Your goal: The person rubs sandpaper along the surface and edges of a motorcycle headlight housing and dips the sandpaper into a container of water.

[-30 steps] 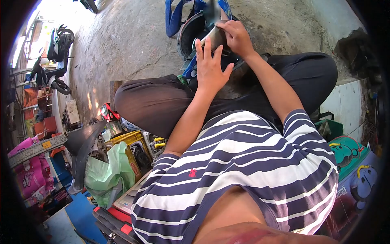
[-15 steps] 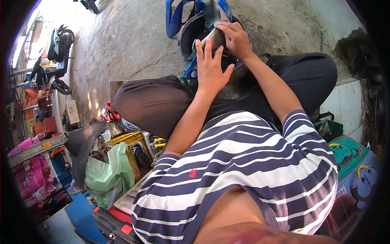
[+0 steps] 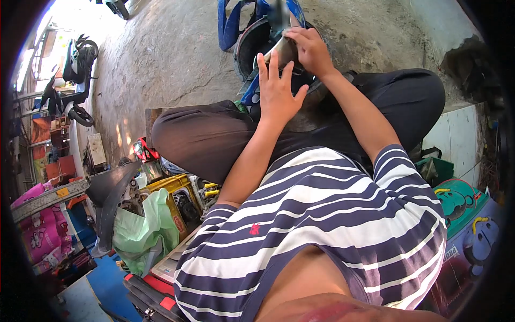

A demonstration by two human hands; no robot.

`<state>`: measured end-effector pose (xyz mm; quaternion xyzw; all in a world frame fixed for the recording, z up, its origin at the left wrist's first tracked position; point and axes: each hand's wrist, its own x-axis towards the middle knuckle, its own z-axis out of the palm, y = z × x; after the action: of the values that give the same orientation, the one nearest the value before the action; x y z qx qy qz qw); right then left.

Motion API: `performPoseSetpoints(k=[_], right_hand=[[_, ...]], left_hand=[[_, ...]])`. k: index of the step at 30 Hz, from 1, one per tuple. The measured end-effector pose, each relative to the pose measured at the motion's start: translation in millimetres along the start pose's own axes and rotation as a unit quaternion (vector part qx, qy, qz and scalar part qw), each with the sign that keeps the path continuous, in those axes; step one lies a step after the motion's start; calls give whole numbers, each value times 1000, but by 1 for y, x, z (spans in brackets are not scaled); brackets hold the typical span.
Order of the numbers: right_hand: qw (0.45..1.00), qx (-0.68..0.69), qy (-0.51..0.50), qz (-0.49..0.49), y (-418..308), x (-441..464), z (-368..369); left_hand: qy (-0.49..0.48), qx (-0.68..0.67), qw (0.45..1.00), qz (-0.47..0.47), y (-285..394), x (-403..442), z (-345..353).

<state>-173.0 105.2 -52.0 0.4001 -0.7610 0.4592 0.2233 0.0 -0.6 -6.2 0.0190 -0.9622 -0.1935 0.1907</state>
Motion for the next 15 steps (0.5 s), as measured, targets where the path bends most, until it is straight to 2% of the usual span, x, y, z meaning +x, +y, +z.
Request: performPoseSetpoints(k=[1,5,9,12,15], right_hand=[[1000,-3,-23,3,-8,-1,-2],[998,-27,14,61,13,-4,7],[1000,-5,-28,1,-6,-1,-1],[1000,-15,16,13,9,4,4],[1000,-11,-9,11,0,3,1]], left_hand=[[-2,-1,1000,-2,1,0,-1],[-2,-1,1000,2,0,0,-1],[-3,1,1000,-1,2,-1,0],[0,1,1000,1,-1,1,0],[-3,4,1000,0,-1,0,-1]])
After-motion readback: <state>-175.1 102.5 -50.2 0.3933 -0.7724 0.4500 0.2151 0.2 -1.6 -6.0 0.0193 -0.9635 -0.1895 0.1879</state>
